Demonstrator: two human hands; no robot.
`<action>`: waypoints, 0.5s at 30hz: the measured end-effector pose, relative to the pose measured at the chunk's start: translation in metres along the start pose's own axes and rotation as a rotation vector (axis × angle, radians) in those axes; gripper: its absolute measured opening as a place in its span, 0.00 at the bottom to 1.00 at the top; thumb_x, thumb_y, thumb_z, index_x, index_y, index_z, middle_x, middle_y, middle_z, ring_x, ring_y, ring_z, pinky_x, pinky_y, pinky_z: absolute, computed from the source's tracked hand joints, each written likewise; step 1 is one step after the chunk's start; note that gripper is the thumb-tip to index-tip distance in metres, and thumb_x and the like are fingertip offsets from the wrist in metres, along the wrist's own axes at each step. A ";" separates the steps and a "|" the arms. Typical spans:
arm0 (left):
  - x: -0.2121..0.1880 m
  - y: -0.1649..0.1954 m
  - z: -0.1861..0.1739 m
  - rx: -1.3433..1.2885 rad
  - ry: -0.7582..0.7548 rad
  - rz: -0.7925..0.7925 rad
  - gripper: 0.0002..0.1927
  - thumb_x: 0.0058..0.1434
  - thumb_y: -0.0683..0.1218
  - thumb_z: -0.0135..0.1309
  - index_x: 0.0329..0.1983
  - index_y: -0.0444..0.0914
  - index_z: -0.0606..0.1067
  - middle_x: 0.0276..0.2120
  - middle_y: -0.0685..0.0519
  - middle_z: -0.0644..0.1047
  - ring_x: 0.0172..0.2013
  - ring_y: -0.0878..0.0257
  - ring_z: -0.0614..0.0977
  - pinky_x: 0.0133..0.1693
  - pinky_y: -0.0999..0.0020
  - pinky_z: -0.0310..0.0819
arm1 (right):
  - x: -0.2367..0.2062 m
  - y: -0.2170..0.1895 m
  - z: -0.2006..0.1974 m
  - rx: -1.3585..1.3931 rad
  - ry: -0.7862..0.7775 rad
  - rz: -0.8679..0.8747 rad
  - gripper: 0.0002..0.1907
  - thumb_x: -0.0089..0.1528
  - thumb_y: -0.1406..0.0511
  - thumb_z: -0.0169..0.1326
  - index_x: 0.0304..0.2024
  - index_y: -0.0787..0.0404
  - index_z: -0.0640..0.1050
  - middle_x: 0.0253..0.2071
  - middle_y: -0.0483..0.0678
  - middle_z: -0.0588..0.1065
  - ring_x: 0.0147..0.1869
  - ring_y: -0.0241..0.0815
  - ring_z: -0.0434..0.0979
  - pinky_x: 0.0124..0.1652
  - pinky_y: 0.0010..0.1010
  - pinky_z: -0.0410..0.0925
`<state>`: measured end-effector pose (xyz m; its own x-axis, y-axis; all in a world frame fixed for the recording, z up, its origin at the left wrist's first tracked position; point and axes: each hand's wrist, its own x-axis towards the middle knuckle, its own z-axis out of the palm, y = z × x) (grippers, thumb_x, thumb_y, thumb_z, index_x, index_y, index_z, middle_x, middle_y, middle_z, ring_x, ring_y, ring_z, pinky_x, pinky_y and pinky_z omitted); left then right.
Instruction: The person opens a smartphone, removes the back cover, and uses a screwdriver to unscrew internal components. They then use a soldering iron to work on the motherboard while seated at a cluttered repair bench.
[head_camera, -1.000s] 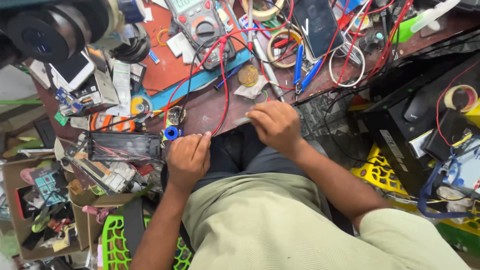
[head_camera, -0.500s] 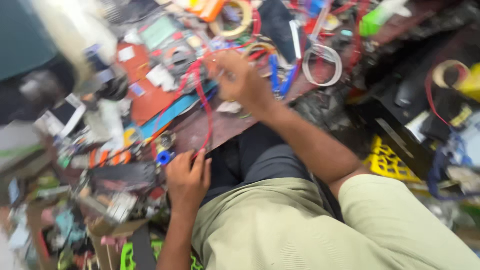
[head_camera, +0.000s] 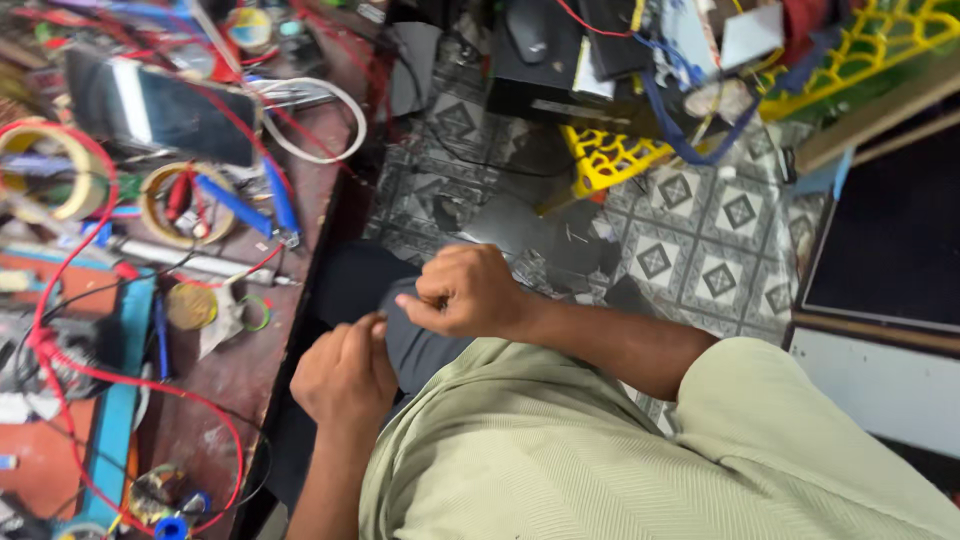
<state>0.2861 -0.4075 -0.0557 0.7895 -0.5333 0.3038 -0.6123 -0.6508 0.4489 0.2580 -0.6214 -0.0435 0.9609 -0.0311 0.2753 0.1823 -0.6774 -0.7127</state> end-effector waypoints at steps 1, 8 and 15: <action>0.009 0.011 0.003 0.037 -0.069 -0.033 0.08 0.65 0.42 0.58 0.46 0.43 0.82 0.28 0.50 0.77 0.30 0.54 0.78 0.32 0.57 0.71 | -0.003 -0.001 -0.009 0.001 0.013 -0.007 0.18 0.53 0.63 0.67 0.16 0.57 0.71 0.20 0.43 0.70 0.28 0.45 0.71 0.29 0.37 0.64; 0.013 0.049 -0.001 -0.173 -0.011 0.093 0.18 0.65 0.39 0.53 0.58 0.40 0.75 0.53 0.44 0.76 0.53 0.47 0.76 0.55 0.52 0.69 | 0.040 0.064 -0.089 -0.175 0.290 0.167 0.05 0.56 0.64 0.62 0.32 0.56 0.79 0.39 0.46 0.76 0.49 0.50 0.77 0.51 0.40 0.70; -0.029 0.035 -0.027 -0.191 0.044 -0.084 0.15 0.61 0.41 0.59 0.52 0.39 0.78 0.49 0.45 0.77 0.50 0.47 0.78 0.52 0.54 0.71 | 0.058 0.146 -0.149 -0.865 0.222 0.697 0.39 0.56 0.50 0.69 0.60 0.66 0.72 0.53 0.65 0.70 0.56 0.65 0.72 0.49 0.52 0.69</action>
<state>0.2424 -0.4005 -0.0265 0.8412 -0.4543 0.2933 -0.5284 -0.5755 0.6242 0.3093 -0.8317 -0.0353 0.7223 -0.6722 0.1626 -0.6668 -0.7393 -0.0942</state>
